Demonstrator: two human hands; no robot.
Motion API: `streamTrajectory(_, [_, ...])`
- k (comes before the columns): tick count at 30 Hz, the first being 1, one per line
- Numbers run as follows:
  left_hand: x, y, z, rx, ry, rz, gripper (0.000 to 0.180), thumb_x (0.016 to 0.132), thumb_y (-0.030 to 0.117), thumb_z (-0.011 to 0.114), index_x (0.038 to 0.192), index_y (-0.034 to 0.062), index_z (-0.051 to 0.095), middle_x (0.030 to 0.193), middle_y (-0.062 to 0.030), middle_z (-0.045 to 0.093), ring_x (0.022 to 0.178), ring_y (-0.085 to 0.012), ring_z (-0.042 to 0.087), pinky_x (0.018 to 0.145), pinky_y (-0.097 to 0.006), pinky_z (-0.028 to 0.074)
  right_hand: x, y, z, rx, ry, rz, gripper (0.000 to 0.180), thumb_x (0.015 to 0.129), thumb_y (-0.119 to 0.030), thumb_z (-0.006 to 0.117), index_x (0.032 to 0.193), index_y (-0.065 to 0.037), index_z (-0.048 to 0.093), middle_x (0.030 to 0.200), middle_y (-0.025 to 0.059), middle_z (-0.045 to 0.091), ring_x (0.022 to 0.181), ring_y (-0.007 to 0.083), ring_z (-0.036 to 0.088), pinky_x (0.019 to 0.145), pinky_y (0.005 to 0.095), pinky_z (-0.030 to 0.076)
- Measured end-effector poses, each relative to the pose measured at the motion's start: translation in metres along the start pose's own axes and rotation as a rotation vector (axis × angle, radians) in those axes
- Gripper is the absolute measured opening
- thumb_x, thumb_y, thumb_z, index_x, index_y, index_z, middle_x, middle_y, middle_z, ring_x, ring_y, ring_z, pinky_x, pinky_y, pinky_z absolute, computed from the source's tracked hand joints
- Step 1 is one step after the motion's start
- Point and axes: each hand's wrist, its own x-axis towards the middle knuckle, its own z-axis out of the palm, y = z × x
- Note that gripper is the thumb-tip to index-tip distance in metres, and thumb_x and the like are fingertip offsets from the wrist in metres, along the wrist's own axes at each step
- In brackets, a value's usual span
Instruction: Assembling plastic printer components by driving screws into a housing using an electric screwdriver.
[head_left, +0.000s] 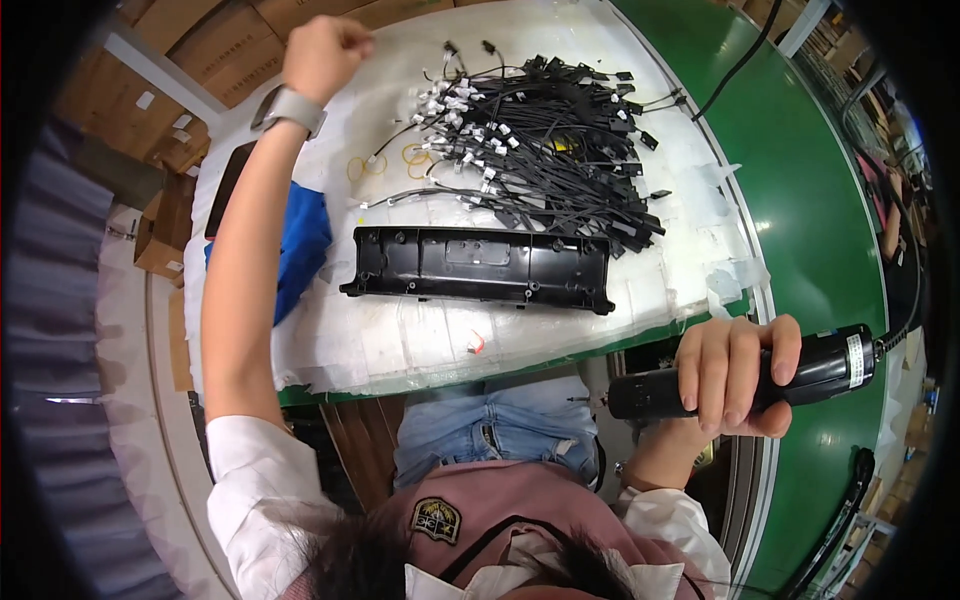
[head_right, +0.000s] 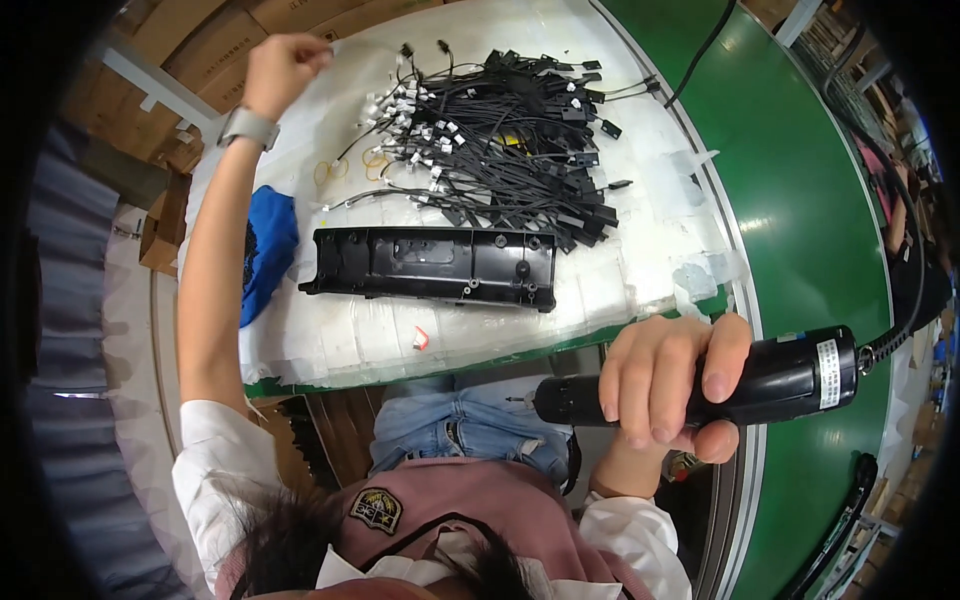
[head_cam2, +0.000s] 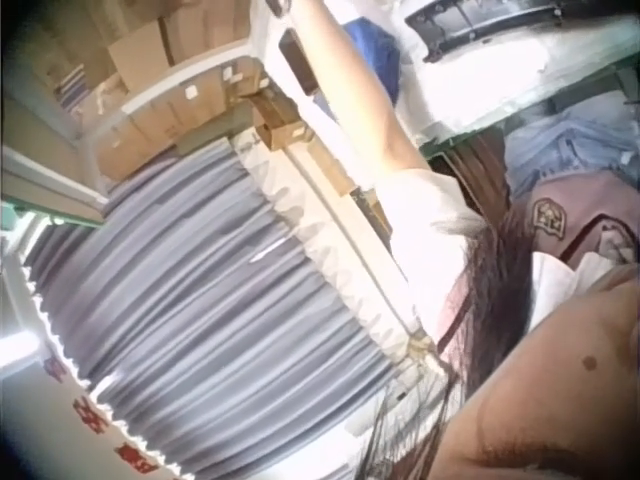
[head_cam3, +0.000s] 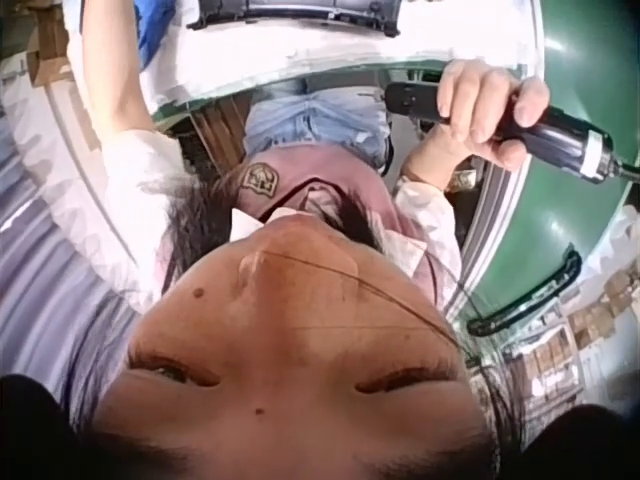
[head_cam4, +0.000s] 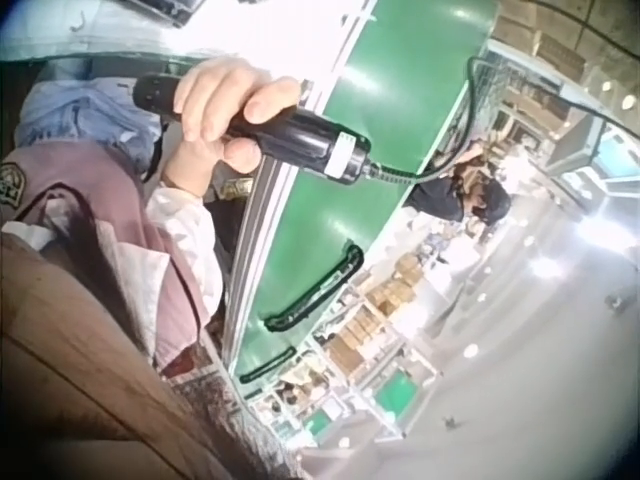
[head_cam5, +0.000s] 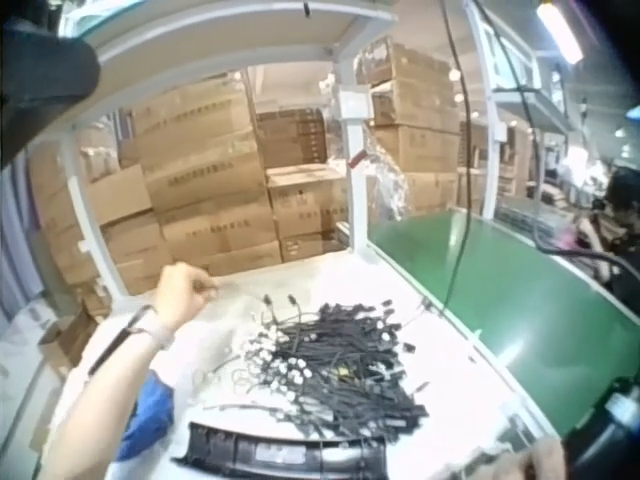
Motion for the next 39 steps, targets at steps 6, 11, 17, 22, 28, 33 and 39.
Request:
streamTrajectory(6, [0.005,-0.017,0.001,-1.144,0.080,-0.442,0.022,0.085,0.014,0.070,0.102,-0.0007,0.069,0.091,-0.0072,0.070,0.080,-0.0130,0.065,0.071,-0.025,0.053,0.002,-0.003,-0.006,0.006,-0.123,0.079,0.036,0.079,-0.013,0.073,0.104,-0.010,0.047,0.069,0.0044,0.062,0.052,0.0188,0.062,0.056,0.0327,0.050])
streamTrajectory(11, [0.001,0.051,-0.010,-1.011,0.248,-0.180,0.013,0.091,0.010,0.062,0.098,0.0011,0.067,0.088,-0.0041,0.068,0.075,-0.0096,0.061,0.070,-0.023,0.048,0.002,-0.005,-0.007,-0.019,-0.139,0.086,0.037,0.078,-0.012,0.075,0.104,-0.010,0.049,0.070,0.0045,0.062,0.052,0.0181,0.061,0.054,0.0329,0.049])
streamTrajectory(17, [-0.012,0.005,0.013,-0.753,0.016,-0.396,0.029,0.085,0.016,0.071,0.103,-0.0060,0.067,0.094,-0.0108,0.070,0.085,-0.0155,0.067,0.073,-0.023,0.052,0.007,-0.001,-0.005,-0.001,-0.196,0.148,0.038,0.074,-0.009,0.078,0.101,-0.006,0.052,0.069,0.0065,0.061,0.050,0.0195,0.060,0.050,0.0320,0.048])
streamTrajectory(22, [0.000,-0.006,0.001,-0.954,0.328,-0.372,0.026,0.083,0.017,0.073,0.099,-0.0033,0.069,0.085,-0.0083,0.070,0.077,-0.0137,0.066,0.069,-0.025,0.053,0.013,0.005,-0.003,0.017,-0.223,0.173,0.039,0.070,-0.005,0.079,0.099,-0.004,0.053,0.066,0.0069,0.060,0.049,0.0196,0.059,0.046,0.0313,0.046])
streamTrajectory(28, [0.016,-0.036,0.010,-0.475,-0.318,-0.389,0.017,0.083,0.017,0.071,0.091,0.0026,0.071,0.078,-0.0050,0.070,0.069,-0.0080,0.065,0.062,-0.022,0.050,0.018,0.015,0.004,0.045,-0.265,0.187,0.039,0.069,-0.004,0.080,0.098,-0.003,0.054,0.064,0.0066,0.059,0.048,0.0194,0.057,0.044,0.0306,0.044])
streamTrajectory(33, [0.039,0.007,-0.019,-1.322,0.149,-0.322,0.017,0.087,0.011,0.067,0.096,-0.0028,0.069,0.085,-0.0078,0.069,0.075,-0.0115,0.063,0.069,-0.023,0.049,0.017,0.015,0.003,0.032,-0.188,0.174,0.035,0.069,-0.004,0.080,0.093,-0.003,0.055,0.064,0.0070,0.059,0.047,0.0197,0.057,0.043,0.0303,0.044])
streamTrajectory(39, [-0.003,0.042,-0.028,-0.803,0.055,-0.451,0.035,0.086,0.018,0.070,0.113,-0.0036,0.062,0.096,-0.0079,0.069,0.082,-0.0137,0.065,0.076,-0.022,0.050,0.028,0.017,0.008,0.049,-0.243,0.202,0.035,0.068,-0.005,0.081,0.092,-0.002,0.056,0.065,0.0073,0.059,0.049,0.0196,0.058,0.044,0.0304,0.045])
